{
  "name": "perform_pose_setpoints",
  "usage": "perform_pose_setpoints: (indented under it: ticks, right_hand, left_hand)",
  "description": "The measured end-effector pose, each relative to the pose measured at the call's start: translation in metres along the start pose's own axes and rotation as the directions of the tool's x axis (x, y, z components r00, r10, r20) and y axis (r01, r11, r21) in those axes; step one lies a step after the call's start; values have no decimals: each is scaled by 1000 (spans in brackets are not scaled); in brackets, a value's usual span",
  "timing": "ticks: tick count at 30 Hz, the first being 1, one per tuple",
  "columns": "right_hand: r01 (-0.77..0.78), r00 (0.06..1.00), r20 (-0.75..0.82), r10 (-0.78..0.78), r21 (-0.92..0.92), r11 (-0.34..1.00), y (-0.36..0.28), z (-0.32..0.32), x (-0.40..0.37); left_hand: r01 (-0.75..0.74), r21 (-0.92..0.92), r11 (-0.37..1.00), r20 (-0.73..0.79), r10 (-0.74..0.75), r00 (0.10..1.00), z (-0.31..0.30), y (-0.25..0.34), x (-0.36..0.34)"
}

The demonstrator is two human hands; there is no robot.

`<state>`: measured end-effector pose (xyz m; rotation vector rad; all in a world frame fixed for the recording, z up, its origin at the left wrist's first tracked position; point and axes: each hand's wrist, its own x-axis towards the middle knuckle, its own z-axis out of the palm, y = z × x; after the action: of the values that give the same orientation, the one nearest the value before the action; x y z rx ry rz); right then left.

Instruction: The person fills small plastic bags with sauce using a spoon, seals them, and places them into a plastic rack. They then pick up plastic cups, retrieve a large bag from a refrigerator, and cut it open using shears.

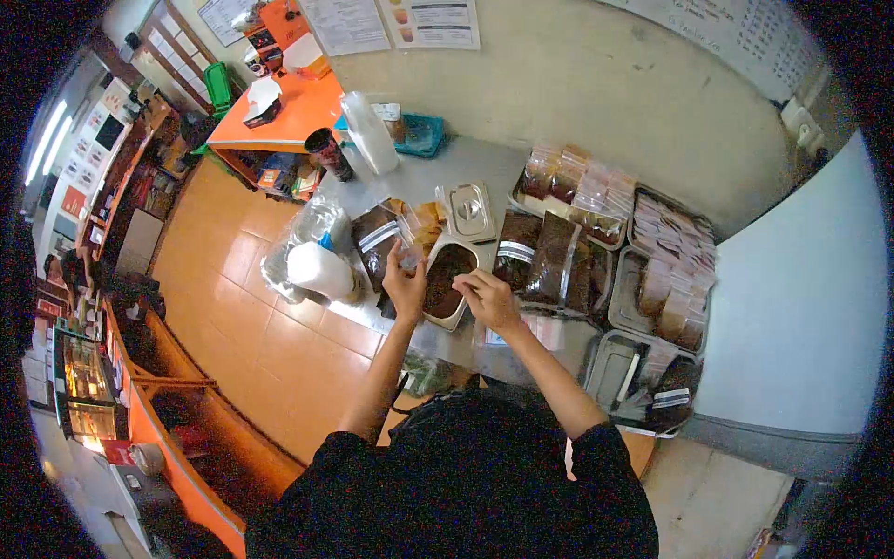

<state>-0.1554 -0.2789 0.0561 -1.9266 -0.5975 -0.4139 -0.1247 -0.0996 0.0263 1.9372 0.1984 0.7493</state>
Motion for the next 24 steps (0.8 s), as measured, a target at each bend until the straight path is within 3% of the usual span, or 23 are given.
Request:
perform_pose_setpoints:
  ticks: [1,2,4,5,9,13,16,17,21,24]
  right_hand:
    - [39,999,33,-35,-117,992,5,-2,-8]
    - [24,999,28,-21,-119,993,7,-1,-15]
    - [207,973,144,-181,-194,959,14,3,-31]
    - [290,948,191,-256,-181,940,19,10,-44]
    - [401,868,354,-349,-84,912,-3,11,-69]
    - [284,930,282,-236,-140,949,-2,-9,-62]
    - [174,961,257,-106,-258,950,6,-18,-57]
    - [338,926,269,-265,-279,899,10,-12,-62]
    - [363,914,268,-305,-204,909,-7,11,-96]
    - [287,947,233,-220,-313,905,-8,-4,-78]
  left_hand:
    - [-87,-33,996,-21,86,996,0,4,-2]
    - [-82,-33,996,-6,82,997,-2,8,-5]
    - [-104,-41,994,45,106,993,-6,10,-11]
    - [-23,-123,992,69,32,997,-6,9,-13]
    - [-69,-98,993,49,74,996,-9,4,-17]
    - [-145,-162,976,43,154,987,-6,-3,-20]
    - [-58,-135,989,135,77,988,-8,11,-26]
    - [-94,-139,986,124,112,986,-8,16,-26]
    - [-233,-137,963,74,245,967,-2,17,-26]
    - [-138,-163,977,141,161,977,0,18,-29]
